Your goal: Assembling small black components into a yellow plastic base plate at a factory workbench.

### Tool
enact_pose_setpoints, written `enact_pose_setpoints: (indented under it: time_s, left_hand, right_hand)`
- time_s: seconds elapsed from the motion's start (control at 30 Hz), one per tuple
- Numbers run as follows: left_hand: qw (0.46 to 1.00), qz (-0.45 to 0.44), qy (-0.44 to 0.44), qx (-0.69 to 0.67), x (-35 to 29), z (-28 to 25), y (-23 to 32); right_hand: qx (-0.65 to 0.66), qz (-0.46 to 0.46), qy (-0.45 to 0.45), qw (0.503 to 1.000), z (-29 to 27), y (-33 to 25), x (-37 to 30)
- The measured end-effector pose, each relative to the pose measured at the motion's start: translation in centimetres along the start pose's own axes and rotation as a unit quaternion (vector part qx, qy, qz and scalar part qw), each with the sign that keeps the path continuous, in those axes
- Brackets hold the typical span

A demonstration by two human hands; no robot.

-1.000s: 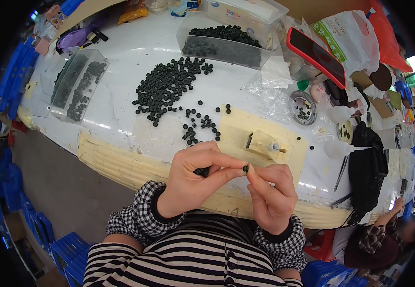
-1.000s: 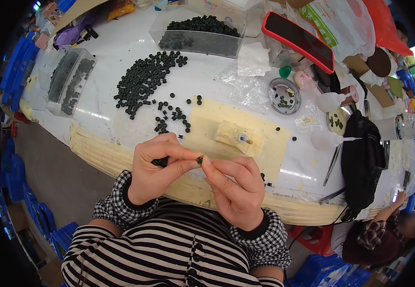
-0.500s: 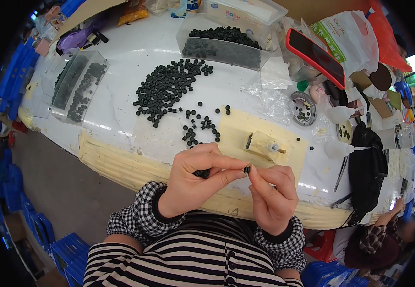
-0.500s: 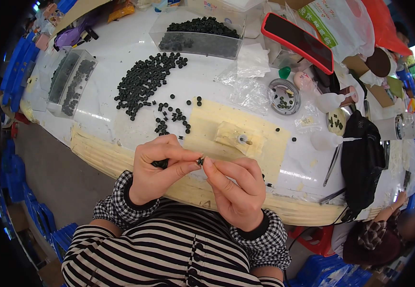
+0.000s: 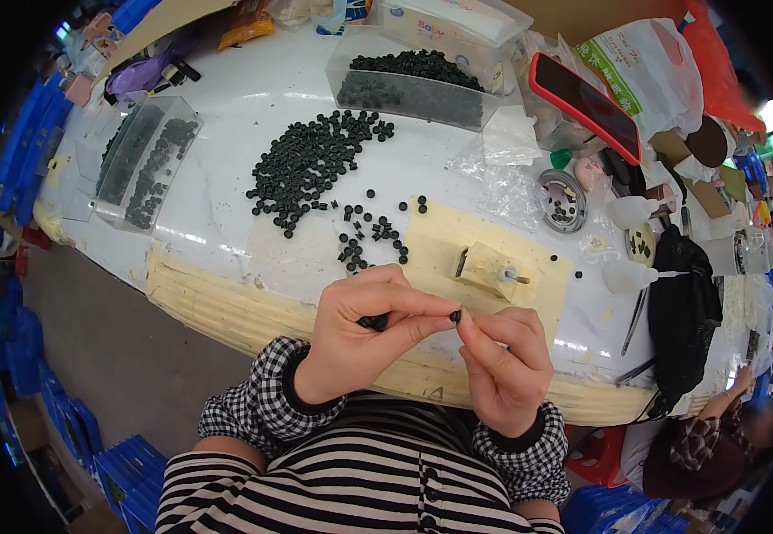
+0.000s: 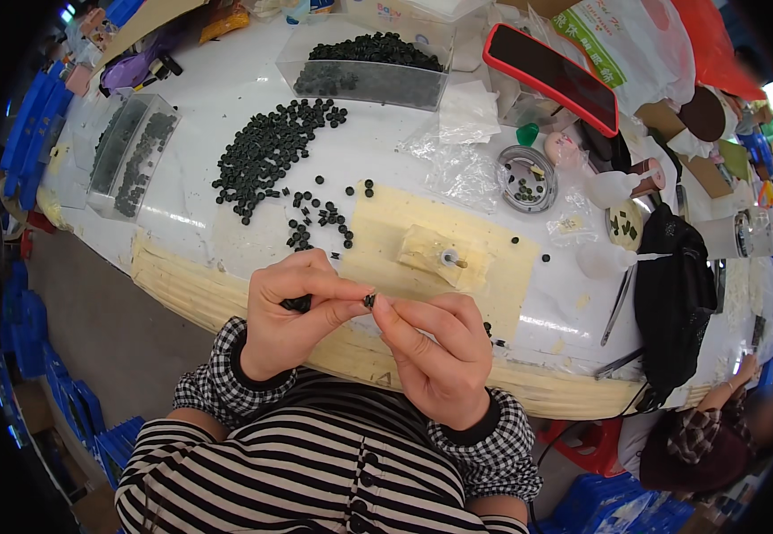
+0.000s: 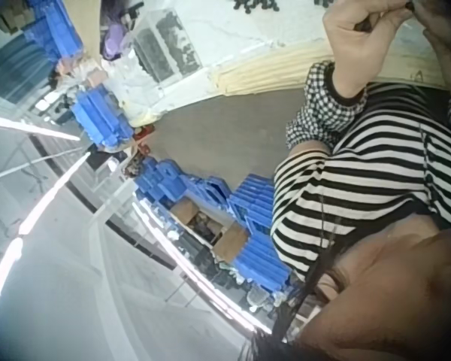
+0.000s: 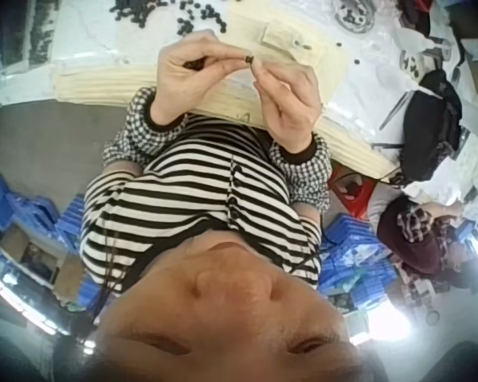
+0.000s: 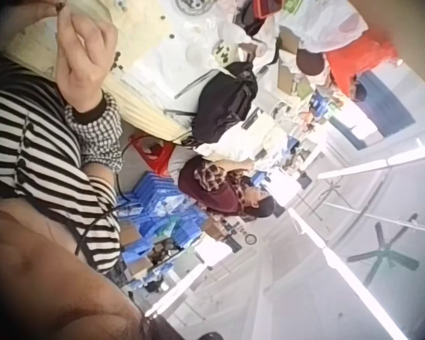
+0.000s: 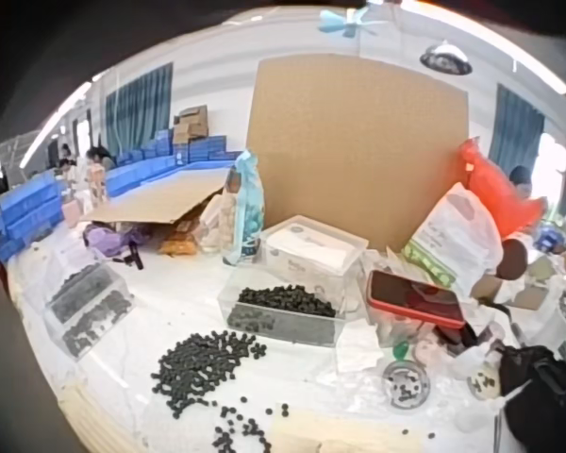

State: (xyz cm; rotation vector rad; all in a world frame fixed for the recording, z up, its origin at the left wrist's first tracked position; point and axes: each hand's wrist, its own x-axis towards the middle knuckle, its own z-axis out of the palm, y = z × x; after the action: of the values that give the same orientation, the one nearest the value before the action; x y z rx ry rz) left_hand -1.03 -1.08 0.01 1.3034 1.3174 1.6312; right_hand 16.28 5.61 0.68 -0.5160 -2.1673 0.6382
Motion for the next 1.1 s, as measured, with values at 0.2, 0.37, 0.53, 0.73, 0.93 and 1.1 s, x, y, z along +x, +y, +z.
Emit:
enact_pose_setpoints:
  time_s: [0.2,0.37,0.53,0.73,0.93,1.1]
  left_hand:
    - [1.0,-0.016,-0.01,0.003,-0.12,-0.12,0.03]
    - [1.0,-0.017,-0.014,-0.002,-0.15,-0.16,-0.1]
    - [1.0,-0.016,-0.008,-0.015,-0.11,-0.04,-0.03]
    - [1.0,-0.014,-0.012,-0.003,-0.06,-0.15,-0.05]
    - [1.0,-0.02,-0.007,-0.003,-0.08,-0.18,-0.03]
    - [1.0,-0.018,-0.012,0.0,-0.04,-0.28,-0.05]
  right_hand:
    - [-0.013,-0.014,-0.008,1.0,-0.14,0.26,-0.09]
    - [-0.018,-0.017,-0.012,1.0,-0.18,0.32,-0.1]
    - [-0.016,-0.018,-0.011,1.0,-0.12,0.33,-0.12]
    - [-0.015,-0.02,-0.011,1.0,-0.04,0.45,-0.1]
    - [-0.017,-0.017,-0.014,1.0,0.0,0.44,-0.05]
    - [-0.016,-0.019,-0.014,1.0,0.0,0.46,-0.08]
